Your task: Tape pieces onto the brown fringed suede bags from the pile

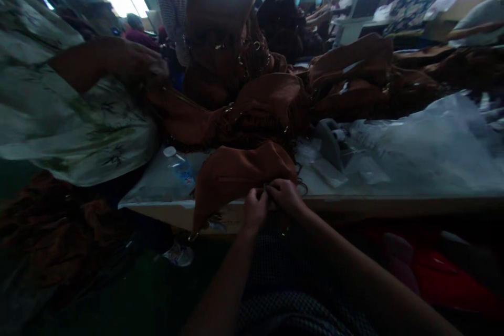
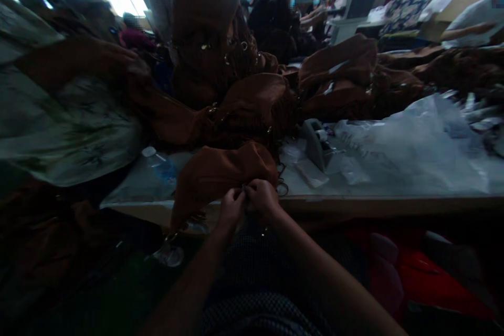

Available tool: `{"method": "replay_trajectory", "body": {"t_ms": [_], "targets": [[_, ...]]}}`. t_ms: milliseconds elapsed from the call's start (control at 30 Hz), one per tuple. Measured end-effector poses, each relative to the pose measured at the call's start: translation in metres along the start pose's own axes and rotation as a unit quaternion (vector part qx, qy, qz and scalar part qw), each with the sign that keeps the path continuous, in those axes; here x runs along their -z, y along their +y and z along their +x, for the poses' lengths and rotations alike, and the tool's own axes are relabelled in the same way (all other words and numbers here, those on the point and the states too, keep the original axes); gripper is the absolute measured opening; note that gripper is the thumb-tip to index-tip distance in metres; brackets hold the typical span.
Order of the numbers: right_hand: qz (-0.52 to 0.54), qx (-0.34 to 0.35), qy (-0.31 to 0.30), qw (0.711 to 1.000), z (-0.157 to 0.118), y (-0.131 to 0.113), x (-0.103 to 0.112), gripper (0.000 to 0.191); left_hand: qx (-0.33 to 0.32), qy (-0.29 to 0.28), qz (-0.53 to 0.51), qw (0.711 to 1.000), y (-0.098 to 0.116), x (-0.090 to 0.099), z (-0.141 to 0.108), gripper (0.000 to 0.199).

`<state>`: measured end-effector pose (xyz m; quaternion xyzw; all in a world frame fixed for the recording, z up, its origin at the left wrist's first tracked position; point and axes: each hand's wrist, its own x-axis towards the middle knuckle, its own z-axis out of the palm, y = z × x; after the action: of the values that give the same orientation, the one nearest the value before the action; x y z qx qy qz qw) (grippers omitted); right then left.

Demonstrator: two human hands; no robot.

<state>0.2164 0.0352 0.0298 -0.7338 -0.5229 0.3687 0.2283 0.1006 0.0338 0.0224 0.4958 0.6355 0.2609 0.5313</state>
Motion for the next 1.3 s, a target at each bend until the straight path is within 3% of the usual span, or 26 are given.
{"method": "replay_trajectory", "body": {"t_ms": [100,167,267,333,433,533,567,633,700,767,933,1100,1300], "targets": [[-0.019,-0.029,0.002,0.999,-0.006,-0.012,0.001,0.020,0.024,0.001,-0.054,0.998,-0.004,0.000,0.001,0.032],[-0.016,-0.034,0.005,0.999,-0.007,-0.014,-0.001,0.021,0.078,0.011,-0.136,0.988,-0.010,0.001,0.005,0.037],[0.044,0.005,0.006,0.999,-0.009,-0.006,0.002,0.017,0.113,-0.006,-0.191,0.975,-0.017,0.005,0.014,0.039],[0.100,0.043,0.031,0.993,-0.012,0.006,0.018,0.017,0.124,-0.014,-0.206,0.970,-0.017,0.009,0.015,0.041],[0.117,0.050,0.139,0.982,-0.012,0.033,0.072,0.023,0.156,-0.001,-0.261,0.953,-0.007,0.010,0.010,0.044],[0.051,0.022,0.319,0.946,0.003,0.066,0.148,0.029,0.157,0.028,-0.310,0.937,0.004,0.006,0.003,0.044],[0.021,-0.004,0.347,0.937,0.010,0.076,0.172,0.029,0.149,0.039,-0.310,0.938,0.006,0.005,0.002,0.044],[-0.016,-0.065,0.315,0.947,0.027,0.094,0.210,0.026,0.137,0.058,-0.292,0.945,0.005,0.003,0.002,0.043],[-0.015,-0.126,0.247,0.961,0.044,0.107,0.231,0.023,0.130,0.066,-0.275,0.950,0.001,0.001,0.004,0.042],[0.005,-0.167,0.197,0.966,0.056,0.114,0.237,0.025,0.118,0.070,-0.272,0.952,-0.003,0.001,0.006,0.042],[0.068,-0.214,0.136,0.965,0.071,0.115,0.228,0.026,0.098,0.079,-0.259,0.958,-0.005,0.001,0.006,0.042],[0.124,-0.208,0.137,0.961,0.066,0.109,0.230,0.025,0.091,0.073,-0.225,0.967,-0.007,0.002,0.006,0.044],[0.161,-0.170,0.164,0.958,0.037,0.104,0.235,0.024,0.088,0.065,-0.209,0.972,-0.010,0.003,0.007,0.050]]}}
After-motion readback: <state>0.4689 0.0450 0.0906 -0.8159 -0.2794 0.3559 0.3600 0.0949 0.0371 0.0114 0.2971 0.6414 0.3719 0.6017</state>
